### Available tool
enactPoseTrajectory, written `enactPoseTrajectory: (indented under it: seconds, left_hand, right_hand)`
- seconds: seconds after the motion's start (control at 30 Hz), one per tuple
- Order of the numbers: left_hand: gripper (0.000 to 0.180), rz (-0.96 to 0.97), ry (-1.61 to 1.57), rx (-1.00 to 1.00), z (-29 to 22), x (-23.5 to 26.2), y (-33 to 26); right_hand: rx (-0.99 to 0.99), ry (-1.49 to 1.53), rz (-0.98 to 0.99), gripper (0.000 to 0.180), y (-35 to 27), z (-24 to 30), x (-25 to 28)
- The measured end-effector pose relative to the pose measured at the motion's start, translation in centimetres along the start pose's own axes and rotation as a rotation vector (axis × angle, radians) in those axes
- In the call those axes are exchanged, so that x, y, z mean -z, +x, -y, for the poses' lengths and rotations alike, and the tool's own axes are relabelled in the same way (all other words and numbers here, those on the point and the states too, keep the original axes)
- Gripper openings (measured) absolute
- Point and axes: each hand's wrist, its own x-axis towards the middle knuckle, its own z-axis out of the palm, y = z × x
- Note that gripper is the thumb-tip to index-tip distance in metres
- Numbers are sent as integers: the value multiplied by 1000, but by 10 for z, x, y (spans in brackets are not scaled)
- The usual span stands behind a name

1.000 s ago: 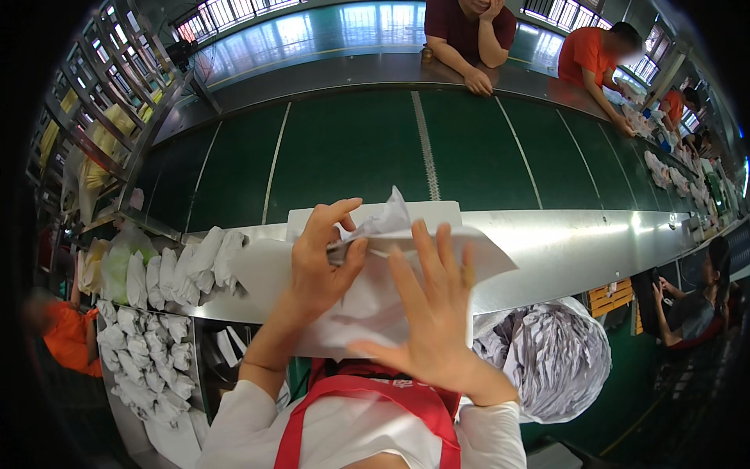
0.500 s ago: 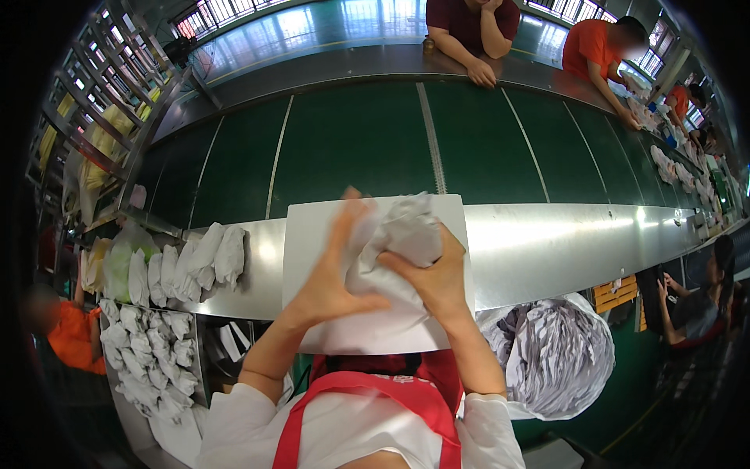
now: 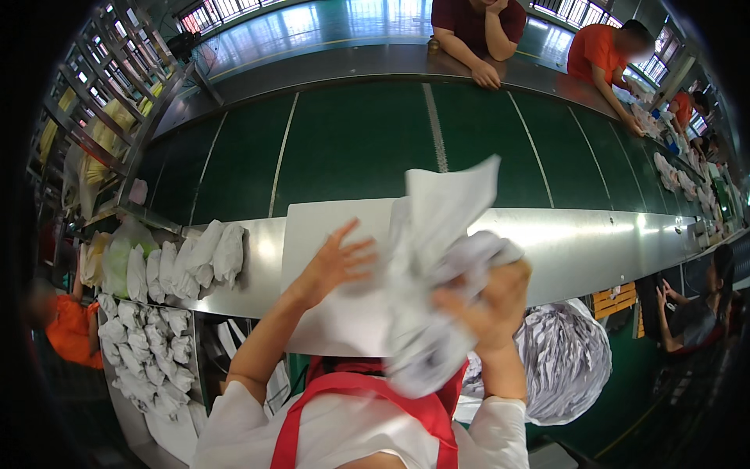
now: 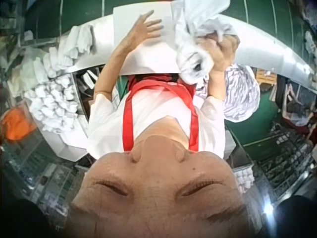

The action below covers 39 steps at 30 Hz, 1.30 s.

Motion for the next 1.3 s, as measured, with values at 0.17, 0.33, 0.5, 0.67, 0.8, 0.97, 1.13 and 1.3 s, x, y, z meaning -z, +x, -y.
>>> enactPoseTrajectory:
  seconds: [0.17,0.33,0.5,0.67,0.8,0.97,1.13,1.3]
  left_hand:
    - [62,248,-378,112,-13,-30,17]
    - [34,222,263,-171,10,-17,24]
    - [27,43,489,-474,18,-32,21]
    - [62,72,-65,-138,-4,-29,2]
    - [67,-33,868,-440,-20,-44,-17]
    - [42,-323,668,-594,-18,-59,-21]
    - [38,-318,496,-519,-4,-64,-19]
    - [42,-624,663,-833,4,-71,-1]
  right_hand:
    - [621,216,166,27,15,43,-40]
    - [180,590,443,36,20,27,-46]
    - [-191,652,358,55,23,25,-41]
    - [-452,656,454,54,11,17,-42]
    - [-583,560,532,48,13,22,-45]
    - [-455,331,321,87,0,56,-53]
    - [-440,337,414,88,-20,55,-80]
    - [-533,530,487,73,-14,53,-78]
